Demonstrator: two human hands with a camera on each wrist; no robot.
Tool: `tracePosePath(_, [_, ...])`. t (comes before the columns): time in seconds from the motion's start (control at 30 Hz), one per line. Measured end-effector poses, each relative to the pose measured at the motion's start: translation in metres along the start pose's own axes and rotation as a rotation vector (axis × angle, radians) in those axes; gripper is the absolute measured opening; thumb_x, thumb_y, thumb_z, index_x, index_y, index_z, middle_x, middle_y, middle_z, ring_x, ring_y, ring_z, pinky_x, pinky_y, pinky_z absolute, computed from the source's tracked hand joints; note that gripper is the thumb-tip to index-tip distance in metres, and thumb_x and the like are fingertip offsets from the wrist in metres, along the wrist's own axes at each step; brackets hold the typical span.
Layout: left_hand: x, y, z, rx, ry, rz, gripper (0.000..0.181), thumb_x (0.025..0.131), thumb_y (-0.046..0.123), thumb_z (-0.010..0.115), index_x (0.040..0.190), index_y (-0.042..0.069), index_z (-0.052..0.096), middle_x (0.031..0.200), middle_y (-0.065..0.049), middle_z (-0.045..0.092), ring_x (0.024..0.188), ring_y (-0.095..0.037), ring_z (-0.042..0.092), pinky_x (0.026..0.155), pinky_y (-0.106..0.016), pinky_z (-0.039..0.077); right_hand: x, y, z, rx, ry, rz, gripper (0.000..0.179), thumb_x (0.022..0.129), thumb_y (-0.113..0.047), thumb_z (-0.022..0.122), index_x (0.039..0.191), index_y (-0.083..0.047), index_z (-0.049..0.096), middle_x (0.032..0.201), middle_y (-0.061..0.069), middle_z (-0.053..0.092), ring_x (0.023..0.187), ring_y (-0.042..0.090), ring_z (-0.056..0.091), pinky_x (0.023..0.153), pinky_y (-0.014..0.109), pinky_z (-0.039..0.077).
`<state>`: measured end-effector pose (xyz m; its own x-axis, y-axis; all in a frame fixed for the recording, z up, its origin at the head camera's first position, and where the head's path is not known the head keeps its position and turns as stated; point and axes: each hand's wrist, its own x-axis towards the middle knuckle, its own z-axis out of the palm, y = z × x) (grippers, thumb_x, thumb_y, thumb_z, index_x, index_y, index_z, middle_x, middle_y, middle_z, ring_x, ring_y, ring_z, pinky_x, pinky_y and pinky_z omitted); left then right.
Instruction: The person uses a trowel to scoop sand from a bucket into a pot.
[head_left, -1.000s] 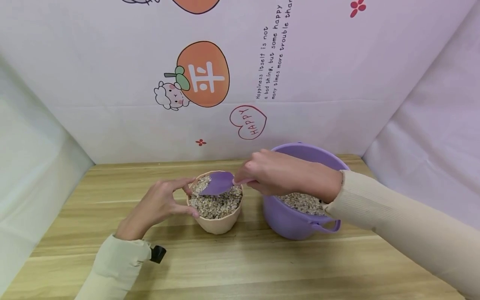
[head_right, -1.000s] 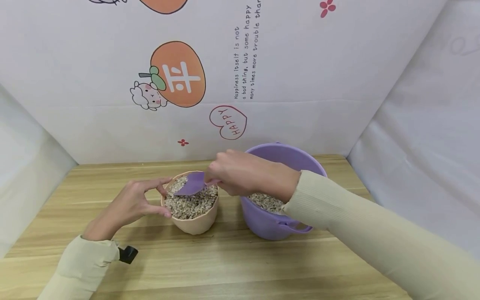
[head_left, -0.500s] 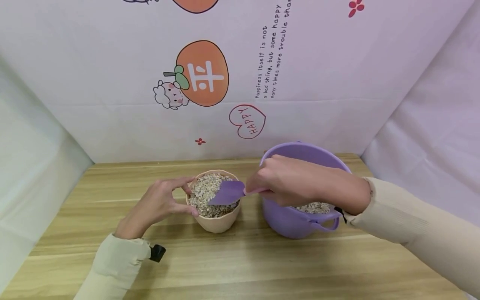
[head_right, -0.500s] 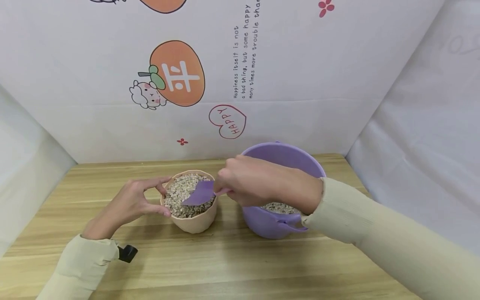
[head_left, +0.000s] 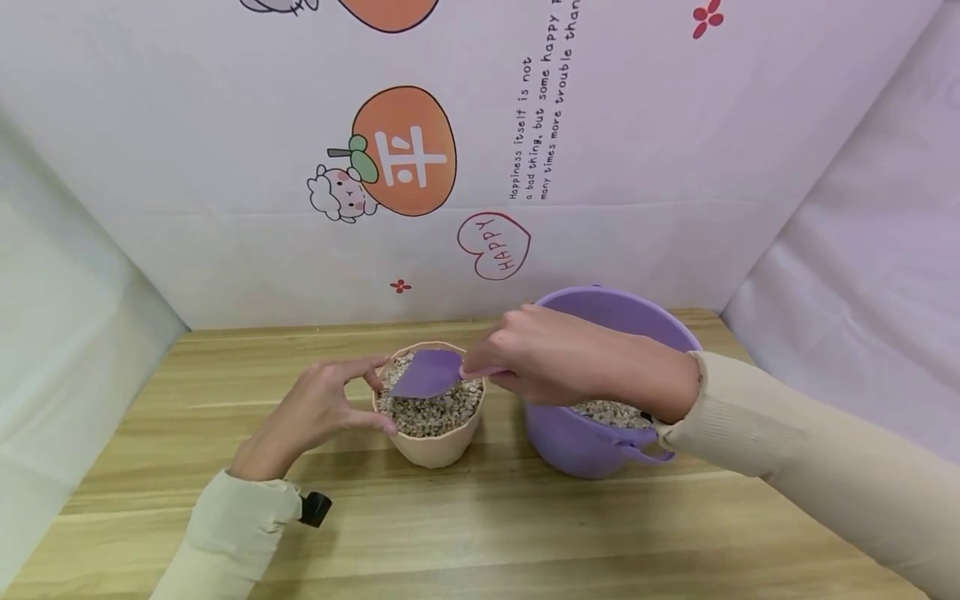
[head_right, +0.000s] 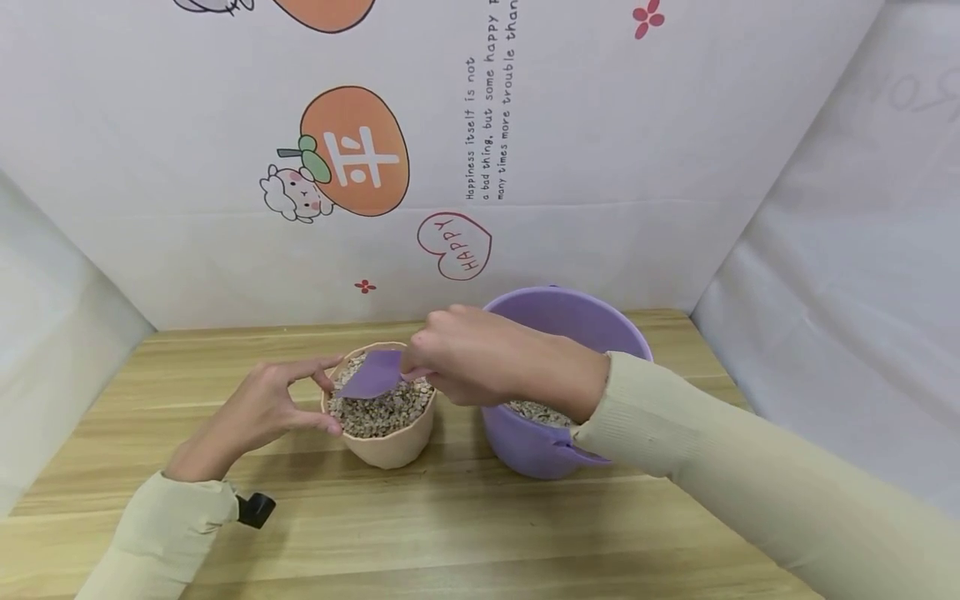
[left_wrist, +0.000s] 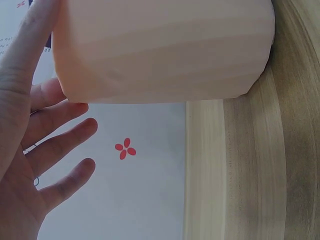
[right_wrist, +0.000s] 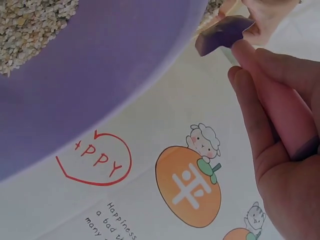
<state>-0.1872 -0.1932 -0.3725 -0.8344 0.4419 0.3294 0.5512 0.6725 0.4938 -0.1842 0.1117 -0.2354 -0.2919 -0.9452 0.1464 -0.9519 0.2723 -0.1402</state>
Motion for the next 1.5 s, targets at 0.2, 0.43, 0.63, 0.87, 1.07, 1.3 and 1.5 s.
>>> tracePosePath(0.2, [0.000,0.000,0.001,0.009,-0.002,-0.003,0.089,0.061,0.051,0.088,0.134,0.007,0.062,0.089,0.012,0.070,0.049,0.002,0.022,0.047,-0.022,0.032,0.005,0.000,0.009,-0.034,-0.005,0.019,0.019,0.091,0.005,0.062,0.093,-0.009,0.074,0.084,-0.005,0.071,0.072,0.008,0.065,0.067,0.023,0.054])
tracePosePath(0.43, [0.001,0.001,0.000,0.023,0.003,0.005,0.089,0.060,0.052,0.089,0.133,0.007,0.063,0.090,0.011,0.071,0.049,0.002,0.023,0.047,-0.023,0.033,0.000,-0.004,0.016,-0.032,0.002,-0.031,0.022,0.089,0.007,0.063,0.099,-0.007,0.076,0.091,-0.002,0.074,0.077,0.008,0.069,0.072,0.021,0.055])
tracePosePath(0.63, [0.000,-0.001,0.000,0.052,0.015,0.053,0.093,0.056,0.055,0.089,0.131,0.007,0.063,0.092,0.014,0.070,0.055,-0.001,0.028,0.051,-0.023,0.034,-0.004,-0.003,0.015,0.082,-0.008,-0.040,0.027,0.085,0.014,0.057,0.085,-0.009,0.071,0.075,-0.007,0.063,0.060,-0.001,0.047,0.063,0.016,0.048])
tracePosePath(0.87, [-0.001,-0.001,0.001,0.060,0.027,0.077,0.094,0.055,0.057,0.088,0.130,0.006,0.064,0.092,0.015,0.070,0.057,-0.001,0.028,0.051,-0.022,0.033,-0.010,-0.005,0.011,0.155,-0.022,-0.004,0.027,0.090,0.008,0.058,0.073,-0.013,0.062,0.065,-0.009,0.050,0.057,-0.004,0.034,0.062,0.014,0.046])
tracePosePath(1.07, [-0.001,0.001,0.000,0.052,0.028,0.069,0.092,0.055,0.053,0.090,0.129,0.005,0.064,0.093,0.014,0.071,0.056,0.000,0.023,0.049,-0.021,0.030,-0.018,-0.006,0.000,0.125,-0.065,-0.012,0.025,0.087,0.008,0.062,0.075,-0.014,0.063,0.069,-0.011,0.058,0.061,-0.006,0.043,0.067,0.014,0.049])
tracePosePath(1.3, [0.001,0.002,0.000,0.056,0.020,0.069,0.095,0.055,0.052,0.090,0.132,0.004,0.062,0.089,0.014,0.070,0.054,0.002,0.019,0.048,-0.020,0.028,-0.025,0.005,-0.006,0.043,0.032,-0.108,0.027,0.082,0.013,0.060,0.077,-0.013,0.064,0.067,-0.010,0.055,0.059,-0.003,0.044,0.060,0.016,0.047])
tracePosePath(1.5, [0.000,0.000,0.001,0.049,0.032,0.082,0.095,0.054,0.052,0.090,0.132,0.004,0.063,0.091,0.014,0.071,0.054,0.002,0.020,0.048,-0.020,0.028,-0.024,0.013,0.002,0.003,0.048,-0.010,0.028,0.083,0.014,0.059,0.091,-0.009,0.074,0.078,-0.007,0.065,0.065,0.002,0.057,0.065,0.022,0.052])
